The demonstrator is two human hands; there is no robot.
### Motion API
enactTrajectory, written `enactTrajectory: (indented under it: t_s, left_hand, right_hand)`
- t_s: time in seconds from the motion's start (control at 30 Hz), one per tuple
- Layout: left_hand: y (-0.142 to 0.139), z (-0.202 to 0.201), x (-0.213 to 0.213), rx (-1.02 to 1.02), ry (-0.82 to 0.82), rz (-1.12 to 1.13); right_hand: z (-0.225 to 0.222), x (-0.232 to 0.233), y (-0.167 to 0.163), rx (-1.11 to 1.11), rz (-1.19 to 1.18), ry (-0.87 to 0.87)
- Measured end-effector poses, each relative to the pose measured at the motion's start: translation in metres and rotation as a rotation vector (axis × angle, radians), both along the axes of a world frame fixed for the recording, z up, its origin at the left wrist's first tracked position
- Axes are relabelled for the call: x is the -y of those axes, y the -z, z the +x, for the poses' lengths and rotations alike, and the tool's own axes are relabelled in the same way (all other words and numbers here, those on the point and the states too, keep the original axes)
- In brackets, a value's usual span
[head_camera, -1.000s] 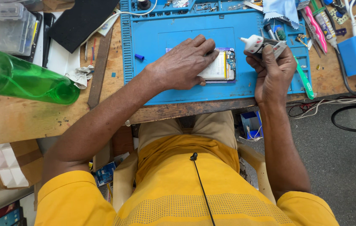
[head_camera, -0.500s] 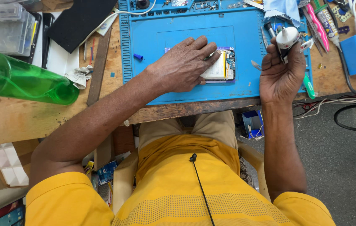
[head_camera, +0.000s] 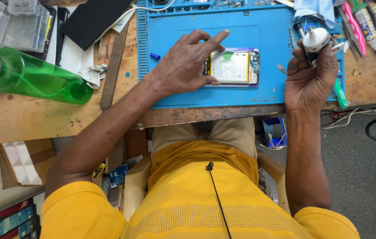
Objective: The person disassembles a smartphone, removes the battery, applies adhesive to the battery compartment, and reassembles the device by placing the battery and internal components back into the chassis. The work is performed on a cluttered workbench with various tools and parts visible.
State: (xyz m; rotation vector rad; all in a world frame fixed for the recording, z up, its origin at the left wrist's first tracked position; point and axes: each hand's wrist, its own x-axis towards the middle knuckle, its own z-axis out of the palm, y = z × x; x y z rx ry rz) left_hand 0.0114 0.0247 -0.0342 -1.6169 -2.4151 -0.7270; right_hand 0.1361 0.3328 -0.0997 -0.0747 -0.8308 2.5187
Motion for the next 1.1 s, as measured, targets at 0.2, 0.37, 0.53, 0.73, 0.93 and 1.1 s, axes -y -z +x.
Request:
enactTrajectory:
  t_s: [0.2,0.37,0.53,0.73,0.93,1.1]
  left_hand:
    - [0.008,0.008,0.005,-0.085,-0.041,-0.101]
    - [0.009,0.009,0.005,-0.166,-0.006,-0.046]
    - [0.002,0.004,-0.002,-0.143,0.013,-0.153]
    - [-0.003,0.002,-0.007,-0.067,0.058,-0.122]
    - [0.001,-0.001,-0.009,0.022,0.064,-0.078]
    - [0.004,-0.003,-0.01,0.011,0.064,-0.069]
  right_hand:
    - [0.0,0.004,-0.002,0.019,0.084,0.03]
    - [-0.001,0.008,-0.005,0.043,0.215,0.034]
    - [-0.003,0.015,-0.013,0.041,0.258,0.03]
    - [0.006,0.042,-0.028,0.117,0.972,0.148]
    - [0.014,0.064,-0.043,0.215,1.477,0.241]
    - [0.009,0.073,-0.05,0.173,1.63,0.291]
